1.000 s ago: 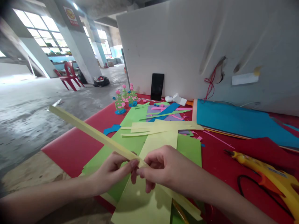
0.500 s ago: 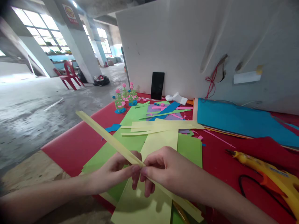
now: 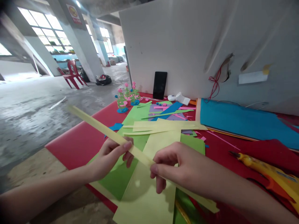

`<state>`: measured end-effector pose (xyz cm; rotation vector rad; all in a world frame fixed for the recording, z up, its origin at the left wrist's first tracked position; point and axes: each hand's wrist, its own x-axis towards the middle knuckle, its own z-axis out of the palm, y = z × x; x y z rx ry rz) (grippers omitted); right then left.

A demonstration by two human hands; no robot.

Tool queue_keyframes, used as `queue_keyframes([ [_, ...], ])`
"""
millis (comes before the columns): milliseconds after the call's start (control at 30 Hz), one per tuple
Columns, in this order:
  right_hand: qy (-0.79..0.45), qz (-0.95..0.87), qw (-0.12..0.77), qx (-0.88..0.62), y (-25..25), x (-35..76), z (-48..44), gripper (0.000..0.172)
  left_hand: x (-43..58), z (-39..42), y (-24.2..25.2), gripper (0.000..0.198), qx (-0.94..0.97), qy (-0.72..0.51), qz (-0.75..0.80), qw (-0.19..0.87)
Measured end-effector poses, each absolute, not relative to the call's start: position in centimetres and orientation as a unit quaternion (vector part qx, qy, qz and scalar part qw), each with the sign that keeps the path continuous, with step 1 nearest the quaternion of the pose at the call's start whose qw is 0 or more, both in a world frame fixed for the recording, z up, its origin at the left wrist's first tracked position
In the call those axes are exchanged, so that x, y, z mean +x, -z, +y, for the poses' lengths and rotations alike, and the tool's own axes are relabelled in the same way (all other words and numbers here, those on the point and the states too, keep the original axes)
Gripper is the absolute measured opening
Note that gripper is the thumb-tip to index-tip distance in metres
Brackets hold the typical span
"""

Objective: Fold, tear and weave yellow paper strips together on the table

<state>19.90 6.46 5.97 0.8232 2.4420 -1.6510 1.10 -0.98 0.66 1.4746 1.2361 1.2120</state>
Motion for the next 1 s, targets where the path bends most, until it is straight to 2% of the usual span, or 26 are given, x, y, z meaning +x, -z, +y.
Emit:
queue_keyframes([
  [200, 0.509, 0.809, 0.101, 0.275, -7.5, 21.0, 7.6, 0.022, 0.3, -0.3, 0.0, 0.033, 0.540, -0.574, 0.438, 0.433],
  [400, 0.585, 0.768, 0.073, 0.251, -5.3, 20.1, 7.2, 0.022, 1.2, -1.0, -0.7, 0.037, 0.624, -0.461, 0.495, 0.391],
  [533, 0.600, 0.758, 0.037, 0.251, -4.0, 19.4, 6.0, 0.024, 1.7, -1.5, -0.9, 0.032, 0.647, -0.435, 0.463, 0.421],
  [767, 0.553, 0.778, 0.061, 0.293, -6.3, 19.8, 5.8, 0.026, 0.1, -0.4, -0.1, 0.034, 0.533, -0.585, 0.402, 0.461],
  [1000, 0.536, 0.784, 0.087, 0.301, -7.0, 20.6, 7.2, 0.025, -0.8, 1.0, -0.7, 0.029, 0.467, -0.675, 0.393, 0.415],
])
